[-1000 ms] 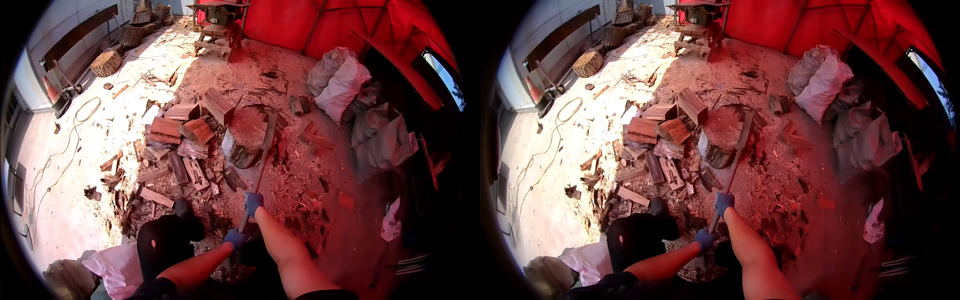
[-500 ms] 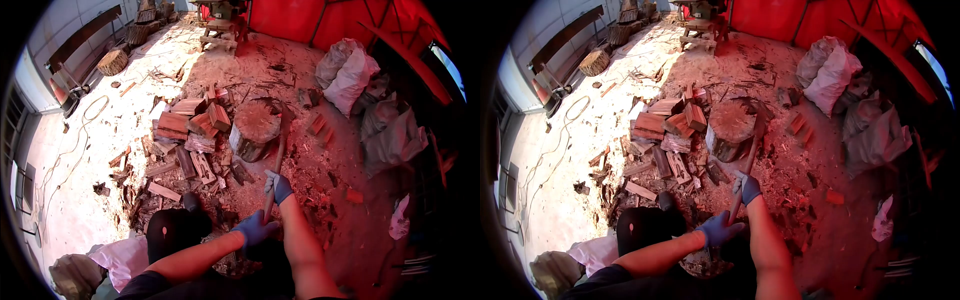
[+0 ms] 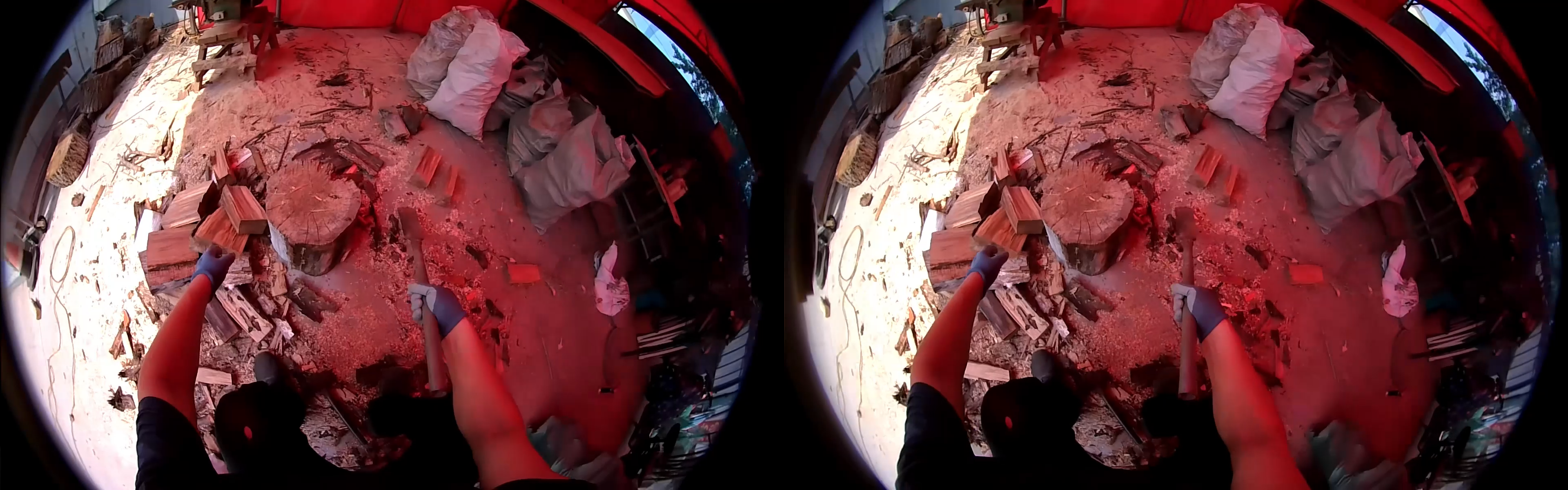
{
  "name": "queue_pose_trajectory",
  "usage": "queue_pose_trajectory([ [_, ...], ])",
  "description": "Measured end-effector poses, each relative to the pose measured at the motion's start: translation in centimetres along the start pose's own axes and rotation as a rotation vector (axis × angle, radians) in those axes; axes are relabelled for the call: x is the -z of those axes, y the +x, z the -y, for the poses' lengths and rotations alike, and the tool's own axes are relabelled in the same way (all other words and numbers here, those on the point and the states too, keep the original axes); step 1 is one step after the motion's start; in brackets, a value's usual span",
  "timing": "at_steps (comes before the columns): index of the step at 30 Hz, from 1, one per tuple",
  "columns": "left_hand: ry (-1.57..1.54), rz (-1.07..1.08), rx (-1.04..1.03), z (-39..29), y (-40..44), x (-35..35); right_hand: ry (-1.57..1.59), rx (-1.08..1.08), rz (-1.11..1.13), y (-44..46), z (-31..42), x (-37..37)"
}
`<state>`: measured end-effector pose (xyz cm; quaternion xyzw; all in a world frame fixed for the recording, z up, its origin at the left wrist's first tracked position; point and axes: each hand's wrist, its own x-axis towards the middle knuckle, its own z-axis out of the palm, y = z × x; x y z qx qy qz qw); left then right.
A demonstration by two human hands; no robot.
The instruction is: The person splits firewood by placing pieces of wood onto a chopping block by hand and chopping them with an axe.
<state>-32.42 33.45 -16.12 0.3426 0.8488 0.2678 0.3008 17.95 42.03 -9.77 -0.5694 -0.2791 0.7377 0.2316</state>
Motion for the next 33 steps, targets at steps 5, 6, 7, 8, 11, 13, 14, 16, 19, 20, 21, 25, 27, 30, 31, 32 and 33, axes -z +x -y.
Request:
queue_pose_trajectory([
  [5,0.169,-0.183,0.029,5.8,12.9,-5.3,0.466,-0.312,0.241,0.9,2.5,3.2],
  [6,0.132,-0.192,0.036,3.5,12.5,-5.1,0.604,-0.406,0.402,1.3,3.3,4.2],
  [7,0.167,-0.218,-0.003,4.2,14.7,-5.8,0.634,-0.353,0.471,2.3,3.2,5.6],
  [8,0.111,-0.278,0.046,3.9,16.2,-6.6,0.714,-0.337,0.516,1.9,4.2,5.4],
  [11,0.042,-0.334,0.099,3.6,20.0,-8.4,0.847,-0.34,0.498,1.3,7.0,4.3],
  [13,0.034,-0.299,0.226,3.0,22.3,-9.2,0.874,-0.359,0.431,1.1,8.2,3.6],
  [14,0.029,-0.264,0.307,2.4,23.0,-9.2,0.858,-0.324,0.421,1.2,8.4,3.4],
  [16,0.031,-0.266,0.343,2.7,25.0,-9.8,0.826,-0.306,0.402,1.3,8.8,3.0],
  [19,0.014,-0.234,0.444,2.1,28.1,-9.2,0.85,-0.272,0.437,1.5,8.3,2.1],
  [20,-0.006,-0.2,0.532,1.9,28.4,-9.0,0.846,-0.275,0.431,1.6,8.3,2.0],
  [21,-0.017,-0.256,0.566,1.6,28.3,-9.1,0.854,-0.267,0.403,1.5,8.4,1.8],
  [25,-0.134,0.07,0.542,4.0,30.7,-9.0,0.901,-0.243,0.319,1.3,9.1,1.8],
  [27,0.014,0.123,0.14,6.0,31.3,-7.3,0.9,-0.232,0.328,1.6,9.2,1.5],
  [30,-0.674,0.046,0.283,3.2,28.5,-5.4,0.901,-0.24,0.341,1.4,8.5,1.8],
  [31,-0.837,0.034,0.142,2.9,28.1,-4.3,0.888,-0.251,0.355,1.6,8.3,1.8],
  [32,-0.996,0.032,-0.006,2.1,27.6,-3.6,0.9,-0.237,0.358,1.5,8.1,1.8],
  [33,-1.044,-0.003,-0.124,-0.7,25.3,-2.2,0.901,-0.266,0.347,1.6,8.2,1.5],
])
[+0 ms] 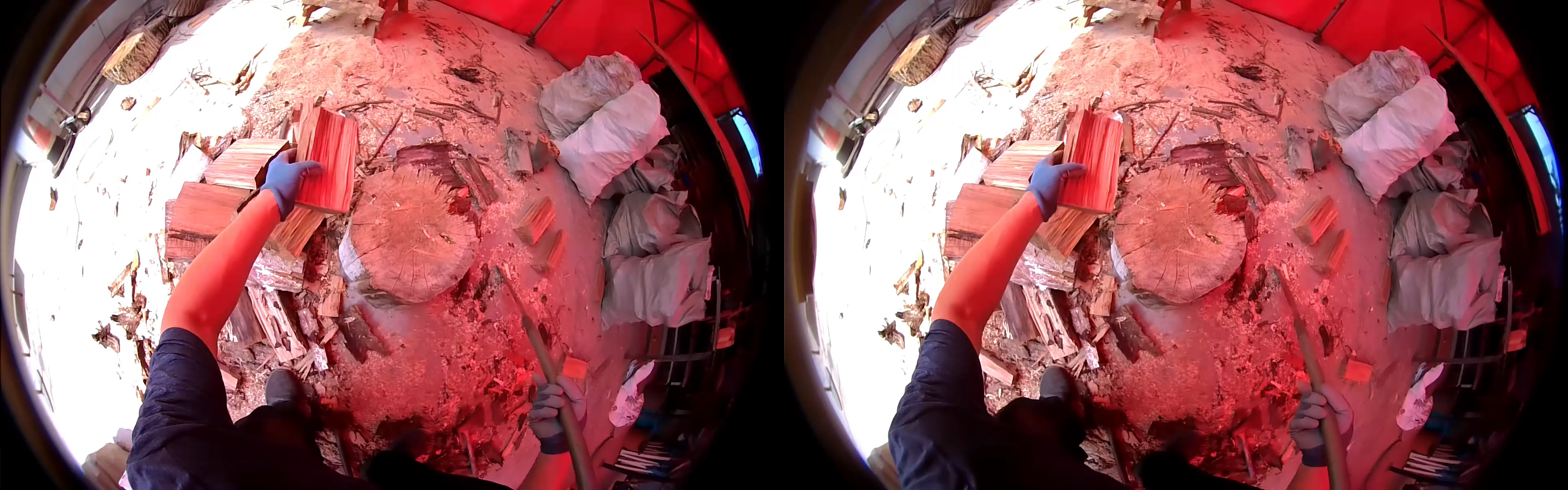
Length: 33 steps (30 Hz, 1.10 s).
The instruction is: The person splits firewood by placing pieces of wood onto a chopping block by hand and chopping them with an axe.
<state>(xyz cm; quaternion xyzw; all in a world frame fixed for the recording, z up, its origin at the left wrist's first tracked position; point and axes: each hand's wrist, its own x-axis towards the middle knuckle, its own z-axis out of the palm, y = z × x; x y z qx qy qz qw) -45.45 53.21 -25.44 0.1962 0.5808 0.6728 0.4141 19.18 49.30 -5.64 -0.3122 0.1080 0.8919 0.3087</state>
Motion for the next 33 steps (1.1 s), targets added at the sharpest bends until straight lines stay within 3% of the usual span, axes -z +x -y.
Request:
queue_pose_trajectory([
  [2,-0.049,0.029,-0.112,-5.4,-5.3,-3.9,-0.014,-0.003,0.007,0.1,-0.2,0.3],
  [4,0.219,0.135,-0.531,-8.8,-8.5,-7.1,-0.021,-0.007,-0.002,0.3,-0.3,0.2],
  [5,0.269,0.195,-0.604,-9.3,-8.9,-8.5,-0.036,-0.02,-0.018,0.4,-0.2,0.2],
  [7,0.257,0.398,-0.453,-7.8,-9.4,-11.1,-0.053,-0.012,0.018,0.5,-0.1,0.6],
  [9,0.678,0.406,-0.611,-2.6,-8.7,-12.4,-0.073,-0.012,-0.025,0.5,-0.6,0.4],
  [10,0.533,0.421,-0.588,-0.5,-9.4,-13.2,-0.053,-0.007,-0.038,0.5,-1.1,0.1],
  [11,0.619,0.445,-0.521,3.1,-8.1,-13.5,-0.049,0.006,-0.031,0.3,-1.4,0.5],
  [13,0.769,0.312,-0.482,2.6,-8.9,-16.3,-0.09,-0.012,-0.038,0.7,-1.1,1.6],
  [15,0.693,0.397,-0.413,2.4,-8.3,-17.0,-0.064,-0.04,0.014,0.4,-1.6,2.5],
  [17,0.711,0.412,-0.41,1.6,-8.7,-17.1,-0.158,0.009,-0.131,0.3,-2.3,2.2],
  [21,0.723,0.313,-0.324,1.7,-10.7,-17.5,-0.279,0.049,-0.231,0.4,-3.6,3.1],
  [24,0.88,-0.057,-0.261,1.2,-15.6,-17.8,-0.3,0.063,-0.229,0.9,-4.7,4.1],
  [26,0.732,0.095,0.01,0.6,-19.7,-17.7,-0.271,0.061,-0.253,1.5,-5.6,4.6],
  [27,0.532,0.26,0.079,2.2,-22.1,-18.1,-0.271,0.06,-0.237,1.9,-6.3,4.9],
  [28,0.299,0.566,0.413,-2.2,-27.8,-19.4,-0.291,0.065,-0.255,2.3,-7.1,5.4],
  [29,0.242,0.782,0.59,-2.7,-31.4,-19.9,-0.31,0.068,-0.273,2.7,-8.1,6.1],
  [30,0.153,0.936,0.651,-4.2,-35.8,-20.4,-0.413,0.08,-0.268,3.3,-9.1,7.1],
  [33,0.426,0.985,0.79,-4.2,-45.7,-23.6,-0.804,0.074,-0.021,7.7,-9.8,14.6],
])
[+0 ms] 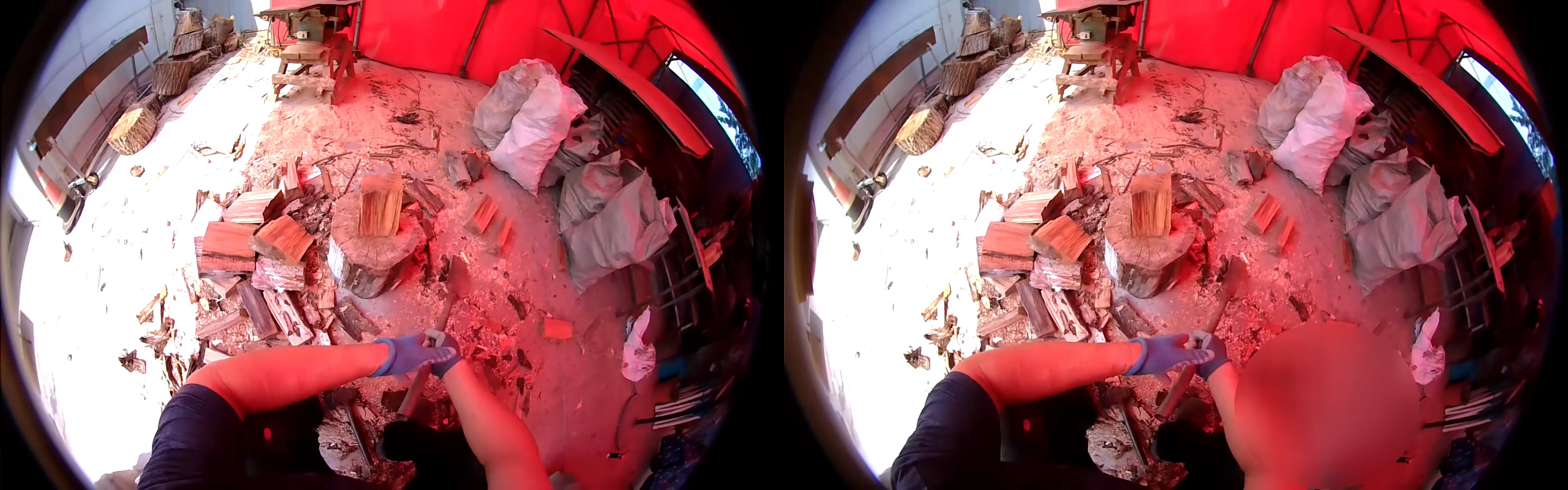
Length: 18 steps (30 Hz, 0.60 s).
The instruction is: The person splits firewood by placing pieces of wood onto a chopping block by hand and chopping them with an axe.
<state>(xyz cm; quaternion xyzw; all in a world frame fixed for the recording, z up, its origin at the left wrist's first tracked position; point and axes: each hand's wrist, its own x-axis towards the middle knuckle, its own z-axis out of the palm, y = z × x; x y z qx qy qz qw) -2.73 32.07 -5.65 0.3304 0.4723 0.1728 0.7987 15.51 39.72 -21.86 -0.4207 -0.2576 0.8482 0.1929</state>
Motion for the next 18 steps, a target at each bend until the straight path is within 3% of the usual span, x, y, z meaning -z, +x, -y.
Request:
queue_pose_trajectory([
  [1,0.353,-0.242,-0.006,1.2,0.3,-2.7,-0.334,0.208,0.035,1.5,-1.5,0.8],
  [2,0.709,-0.481,-0.016,2.2,0.3,-4.6,-0.276,0.164,-0.037,1.4,-2.3,0.0],
  [3,0.725,-0.474,-0.017,3.3,0.4,-5.5,-0.214,0.124,-0.111,1.2,-3.1,-0.9],
  [4,0.734,-0.591,0.079,4.9,0.5,-6.1,0.204,-0.07,-0.298,1.3,-2.9,-2.4],
  [5,0.736,-0.707,0.175,6.4,0.2,-6.9,0.28,-0.093,-0.243,0.5,-3.4,-2.8],
  [6,0.748,-0.446,0.076,4.1,-4.4,-8.1,0.344,-0.113,-0.176,-0.2,-3.5,-3.3],
  [9,0.857,-0.499,0.0,6.9,-7.9,-9.6,0.335,-0.041,-0.118,-3.3,-4.8,-6.6],
  [11,0.292,-0.44,-0.051,8.7,-10.4,-10.3,0.376,0.034,-0.139,-9.1,-3.2,-11.7],
  [12,0.28,-0.452,-0.061,9.4,-11.6,-11.6,0.406,0.068,-0.081,-11.6,-2.3,-13.6],
  [14,-0.031,-0.385,-0.544,10.5,-14.3,-14.1,0.554,0.048,0.166,-14.2,-0.4,-14.9],
  [15,-0.037,-0.389,-0.552,10.9,-14.5,-15.7,0.469,0.129,0.187,-16.9,1.1,-16.6],
  [17,-0.115,-0.559,-0.994,9.9,-13.5,-18.8,0.231,0.414,0.259,-22.4,4.6,-20.2],
  [18,-0.12,-0.563,-1.01,8.7,-14.0,-19.4,0.09,0.563,0.243,-25.1,6.7,-22.4],
])
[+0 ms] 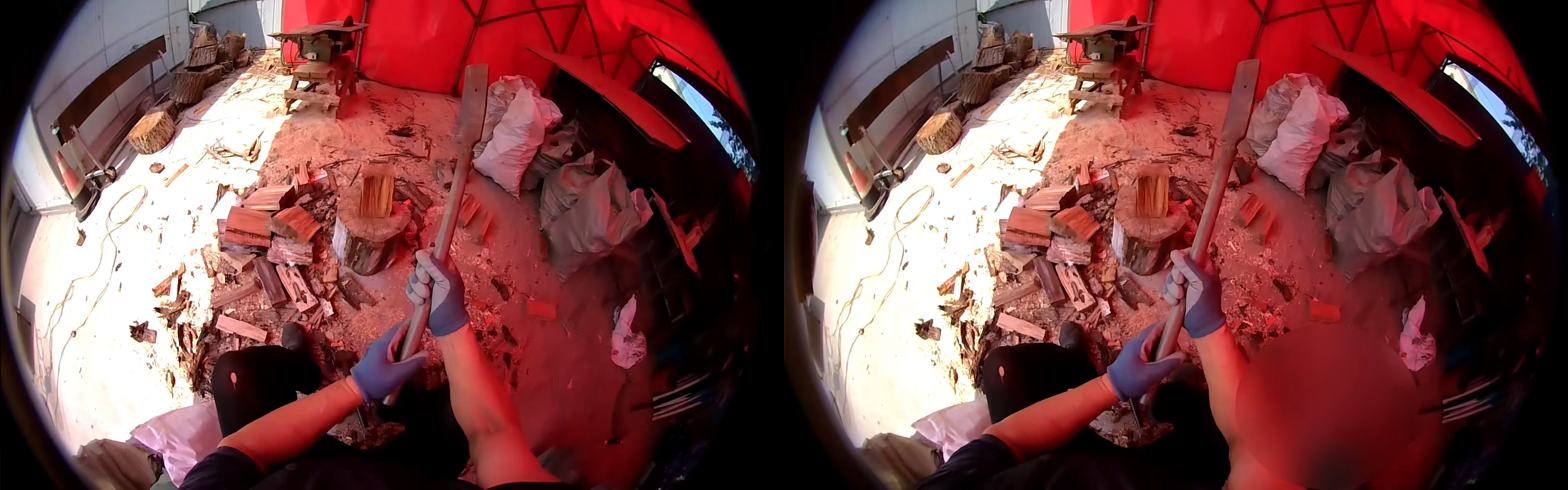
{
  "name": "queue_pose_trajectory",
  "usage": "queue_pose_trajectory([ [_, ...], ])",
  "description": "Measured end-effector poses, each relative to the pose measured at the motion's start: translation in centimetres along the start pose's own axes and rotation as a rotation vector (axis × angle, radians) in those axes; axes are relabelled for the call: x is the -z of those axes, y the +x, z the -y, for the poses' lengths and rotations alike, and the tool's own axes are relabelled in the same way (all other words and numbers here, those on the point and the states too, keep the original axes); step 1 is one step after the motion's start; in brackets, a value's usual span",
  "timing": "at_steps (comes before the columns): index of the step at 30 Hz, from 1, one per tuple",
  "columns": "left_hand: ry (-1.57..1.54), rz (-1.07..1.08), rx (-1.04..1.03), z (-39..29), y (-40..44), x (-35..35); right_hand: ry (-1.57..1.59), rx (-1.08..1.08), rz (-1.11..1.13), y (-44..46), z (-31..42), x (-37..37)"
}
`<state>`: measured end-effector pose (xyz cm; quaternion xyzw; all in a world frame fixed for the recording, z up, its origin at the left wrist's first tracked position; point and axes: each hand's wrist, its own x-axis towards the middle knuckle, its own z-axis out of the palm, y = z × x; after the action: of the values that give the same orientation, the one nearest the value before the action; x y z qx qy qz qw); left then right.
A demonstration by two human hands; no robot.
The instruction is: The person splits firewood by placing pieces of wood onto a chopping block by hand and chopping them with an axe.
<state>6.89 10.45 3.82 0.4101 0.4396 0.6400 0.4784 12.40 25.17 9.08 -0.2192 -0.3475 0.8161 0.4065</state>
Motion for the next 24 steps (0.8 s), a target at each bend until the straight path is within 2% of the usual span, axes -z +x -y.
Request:
queue_pose_trajectory([
  [2,-0.214,0.105,0.245,-3.5,1.9,-0.5,-0.179,0.184,0.045,0.2,5.0,-4.7],
  [4,-0.001,0.144,0.18,-6.5,6.3,-0.5,-0.388,0.444,0.116,1.5,9.6,-9.6],
  [6,0.092,0.151,-0.026,-10.6,11.4,0.1,-0.509,0.662,0.176,3.5,13.1,-14.0],
  [8,0.165,0.091,-0.12,-12.0,16.7,1.8,-0.586,0.87,0.145,6.1,14.4,-17.3],
  [10,0.141,0.048,-0.23,-10.5,20.1,4.0,-0.585,0.855,0.094,8.6,12.4,-17.2],
  [11,0.118,0.104,-0.08,-9.0,20.1,5.7,-0.586,0.85,0.053,10.1,10.9,-16.8],
  [12,0.106,0.076,-0.057,-5.6,19.7,6.9,-0.587,0.77,-0.026,11.3,7.8,-14.8],
  [14,-0.061,0.021,0.24,4.6,15.2,9.7,-0.625,0.478,-0.151,13.1,-2.4,-5.9],
  [15,-0.055,-0.02,0.499,11.8,11.0,10.4,-0.688,0.296,-0.238,13.6,-8.3,-0.7],
  [16,-0.216,-0.069,0.757,16.3,6.0,9.2,-0.831,0.001,-0.345,12.2,-12.8,3.5],
  [17,-0.471,-0.081,1.033,16.0,2.6,7.5,-0.871,-0.308,-0.384,12.6,-18.4,10.6],
  [18,-0.475,-0.06,1.145,16.9,0.9,7.6,-0.773,-0.449,-0.446,11.3,-21.1,12.8],
  [20,-0.206,-0.216,1.074,17.6,-0.7,7.7,-0.561,-0.443,-0.419,10.2,-23.9,15.0],
  [24,-0.336,-0.342,1.062,17.8,-0.5,6.9,-0.529,-0.542,-0.425,10.1,-23.5,15.5],
])
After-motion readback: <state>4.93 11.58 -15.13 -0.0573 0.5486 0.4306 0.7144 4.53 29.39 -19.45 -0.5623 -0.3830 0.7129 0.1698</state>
